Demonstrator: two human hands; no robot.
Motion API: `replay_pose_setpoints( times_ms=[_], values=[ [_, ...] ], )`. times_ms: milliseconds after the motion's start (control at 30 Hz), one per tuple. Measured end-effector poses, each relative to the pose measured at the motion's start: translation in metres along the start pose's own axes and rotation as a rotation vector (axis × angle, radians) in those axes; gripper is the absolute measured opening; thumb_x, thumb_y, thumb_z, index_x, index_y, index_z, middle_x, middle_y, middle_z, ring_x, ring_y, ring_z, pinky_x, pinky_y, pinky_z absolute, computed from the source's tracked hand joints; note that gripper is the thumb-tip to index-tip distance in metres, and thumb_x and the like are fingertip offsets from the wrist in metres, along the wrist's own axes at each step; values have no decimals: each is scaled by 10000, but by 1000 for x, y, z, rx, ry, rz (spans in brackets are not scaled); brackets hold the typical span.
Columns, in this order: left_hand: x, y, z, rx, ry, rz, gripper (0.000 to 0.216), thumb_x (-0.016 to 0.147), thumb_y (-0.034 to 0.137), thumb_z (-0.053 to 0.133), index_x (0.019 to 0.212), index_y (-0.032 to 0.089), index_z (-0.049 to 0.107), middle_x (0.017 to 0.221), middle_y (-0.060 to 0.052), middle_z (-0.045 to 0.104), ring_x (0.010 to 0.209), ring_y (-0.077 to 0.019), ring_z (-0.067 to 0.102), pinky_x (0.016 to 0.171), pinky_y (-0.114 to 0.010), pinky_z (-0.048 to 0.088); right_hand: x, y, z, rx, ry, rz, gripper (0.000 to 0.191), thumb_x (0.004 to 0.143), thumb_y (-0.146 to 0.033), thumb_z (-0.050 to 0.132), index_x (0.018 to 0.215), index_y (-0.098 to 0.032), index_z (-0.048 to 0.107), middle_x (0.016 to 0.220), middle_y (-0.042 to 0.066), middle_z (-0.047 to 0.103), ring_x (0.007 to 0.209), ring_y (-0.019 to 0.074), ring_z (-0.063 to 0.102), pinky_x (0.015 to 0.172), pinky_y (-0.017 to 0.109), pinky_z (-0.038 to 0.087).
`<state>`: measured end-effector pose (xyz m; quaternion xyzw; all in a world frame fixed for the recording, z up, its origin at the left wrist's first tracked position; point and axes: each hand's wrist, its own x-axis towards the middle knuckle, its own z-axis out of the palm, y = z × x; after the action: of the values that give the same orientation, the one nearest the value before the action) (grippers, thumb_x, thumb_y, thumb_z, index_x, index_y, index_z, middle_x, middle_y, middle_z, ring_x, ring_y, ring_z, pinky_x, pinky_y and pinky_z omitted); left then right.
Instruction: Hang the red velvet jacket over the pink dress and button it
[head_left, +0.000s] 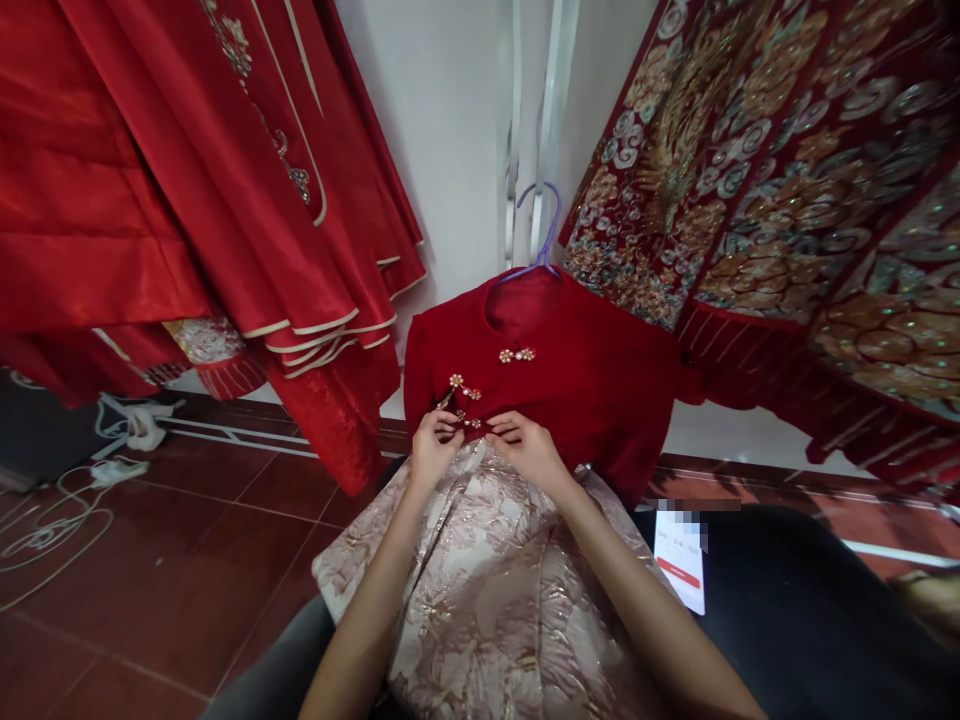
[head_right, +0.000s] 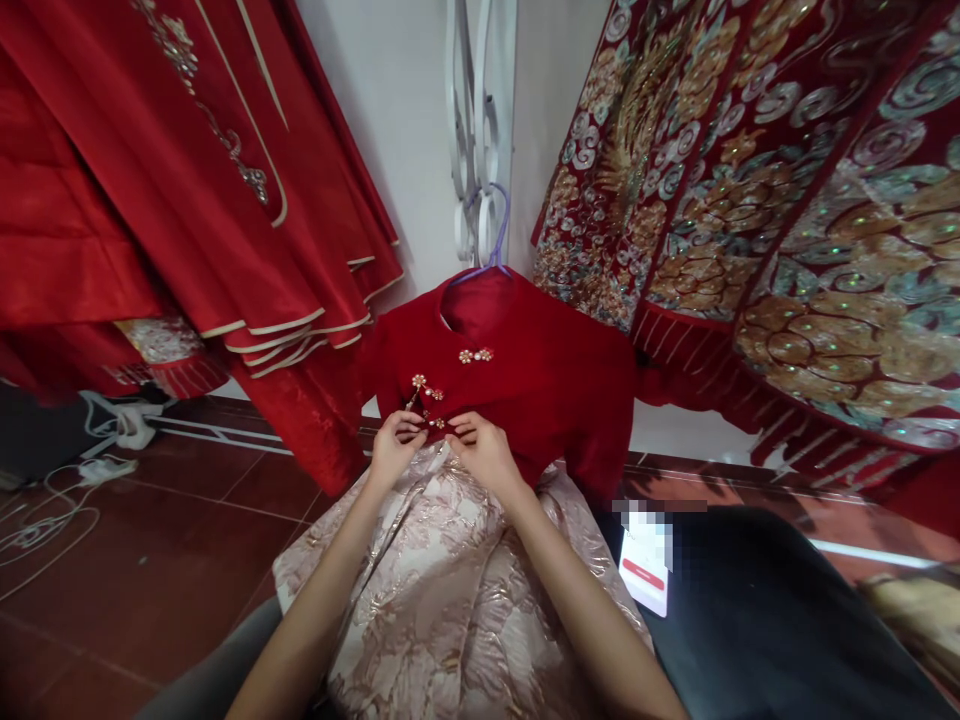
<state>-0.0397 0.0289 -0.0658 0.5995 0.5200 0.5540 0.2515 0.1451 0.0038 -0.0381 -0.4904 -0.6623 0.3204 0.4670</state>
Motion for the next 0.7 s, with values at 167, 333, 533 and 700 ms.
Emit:
replay_pose_setpoints(
  times_ms=[167, 333, 533, 700],
  values=[
    [-8, 9, 3, -29, 10, 15, 190, 715, 201, 699, 901, 172, 672, 925, -59, 701, 784, -147, 664, 757, -279, 550, -7, 8, -25, 115, -17, 47, 210, 791, -284, 637, 975, -186, 662, 874, 59, 724, 734, 163, 697, 684, 307, 584],
    [-8, 9, 6, 14, -17, 24, 189, 749, 234, 703, 929, 180, 724, 943, -72, 747, 792, -189, 709, 798, -326, 561, -3, 12, -18, 334, -95, 88, 305, 773, -341, 669, 1022, -171, 623, 949, 94, 715, 870, 197, 706, 790, 367, 591],
    [0, 1, 5, -34, -42, -42, 186, 745, 290, 736, 889, 172, 735, 910, -81, 760, 809, -212, 721, 818, -347, 562, -5, 20, 4, 463, -139, 24, 474, 747, -404, 717, 1155, -207, 579, 1272, 123, 627, 1192, 209, 596, 1064, 417, 439],
    [6, 0, 4, -22, -56, -27, 206, 715, 322, 764, 841, 166, 712, 869, -68, 749, 770, -188, 713, 777, -317, 564, -9, 22, 12, 534, -189, 35, 543, 754, -423, 708, 1230, -223, 542, 1364, 127, 566, 1269, 202, 537, 1111, 420, 379]
  ],
)
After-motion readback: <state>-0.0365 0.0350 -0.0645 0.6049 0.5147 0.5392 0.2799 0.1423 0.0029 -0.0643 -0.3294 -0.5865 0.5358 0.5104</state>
